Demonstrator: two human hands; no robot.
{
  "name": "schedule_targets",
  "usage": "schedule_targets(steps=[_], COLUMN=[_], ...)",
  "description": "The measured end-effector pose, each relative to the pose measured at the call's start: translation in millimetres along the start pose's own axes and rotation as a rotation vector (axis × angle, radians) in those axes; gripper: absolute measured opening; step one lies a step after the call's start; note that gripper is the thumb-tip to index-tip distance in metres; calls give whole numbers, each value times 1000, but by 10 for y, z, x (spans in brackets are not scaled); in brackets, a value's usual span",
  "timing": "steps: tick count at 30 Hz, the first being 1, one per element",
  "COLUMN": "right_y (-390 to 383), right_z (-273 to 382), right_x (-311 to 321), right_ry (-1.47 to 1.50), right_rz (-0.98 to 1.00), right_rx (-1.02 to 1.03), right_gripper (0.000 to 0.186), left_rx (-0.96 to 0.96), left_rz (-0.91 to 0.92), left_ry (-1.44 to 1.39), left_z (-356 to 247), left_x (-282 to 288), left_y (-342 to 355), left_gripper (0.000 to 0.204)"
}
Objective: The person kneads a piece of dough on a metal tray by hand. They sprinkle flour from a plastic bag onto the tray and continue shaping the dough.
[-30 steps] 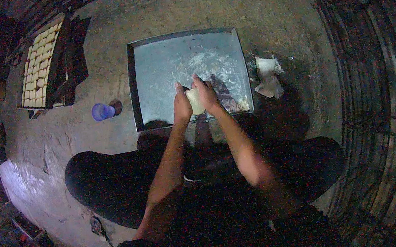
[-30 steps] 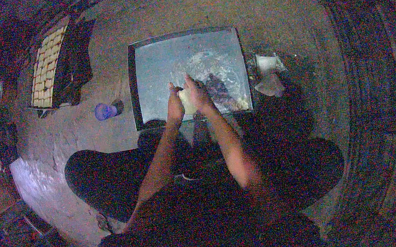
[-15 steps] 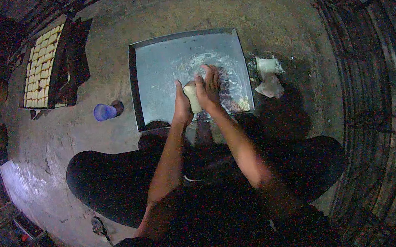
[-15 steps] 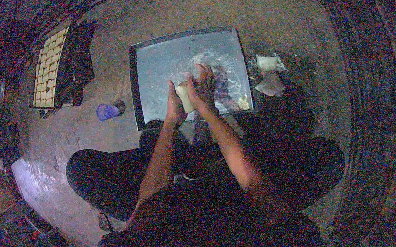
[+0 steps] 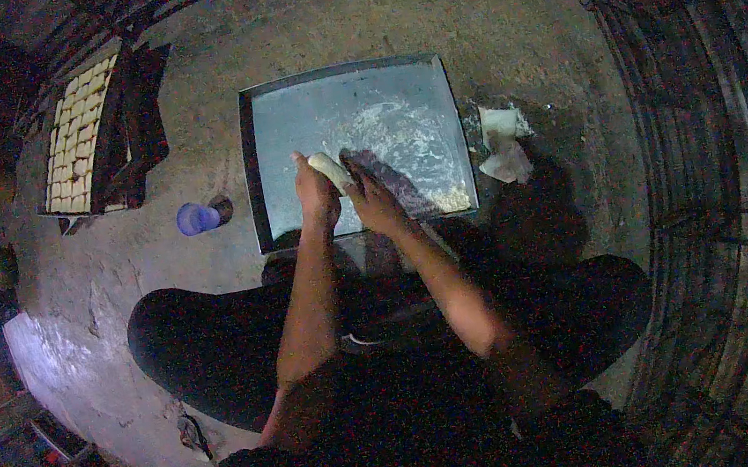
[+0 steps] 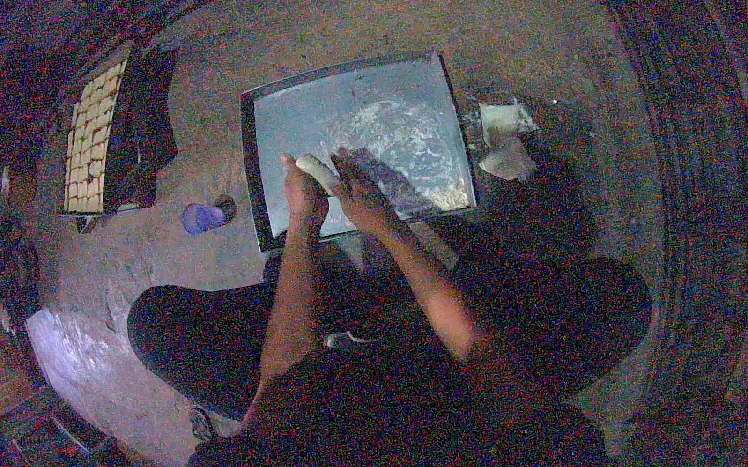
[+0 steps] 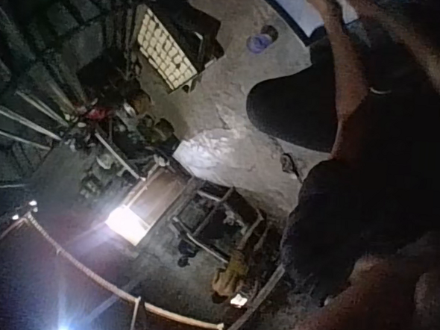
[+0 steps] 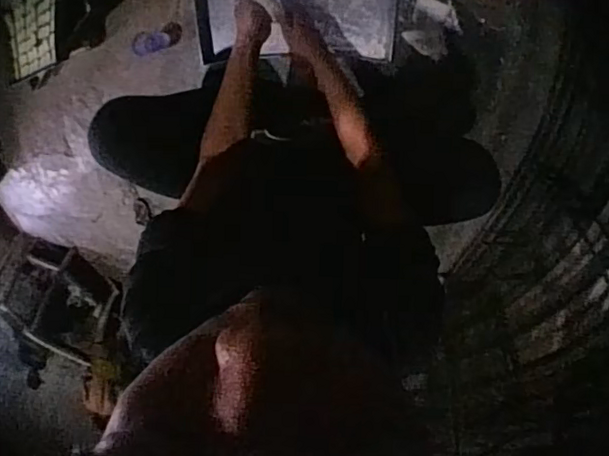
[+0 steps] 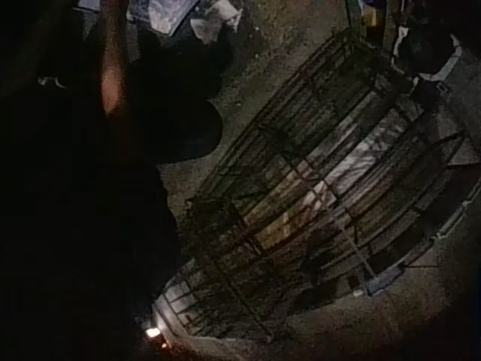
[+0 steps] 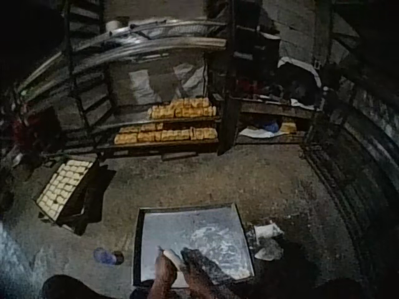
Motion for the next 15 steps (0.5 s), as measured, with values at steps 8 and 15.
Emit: schedule_targets(steps=[8, 15], right_y=[189, 150], right_z=[-47, 198], right_x=[63, -46], right_ry=[123, 168], right_rz=[-185, -326], right_rx=[-202, -239], right_gripper=[56, 55], left_rx=[-151, -442], left_rz=[-214, -223], left_ry=[269, 714], left_z=[-131, -317], left_x=[-201, -389], left_y=[-192, -342], left_gripper=[70, 65])
Point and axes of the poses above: each hand's wrist, its own y-axis towards the middle knuckle, its own x-axis out of the back of the hand, z = x × y, the point moved 4 cm from there along y, towards the middle knuckle, and after that the axes turned 3 degrees about x, right-handed, at the moved point
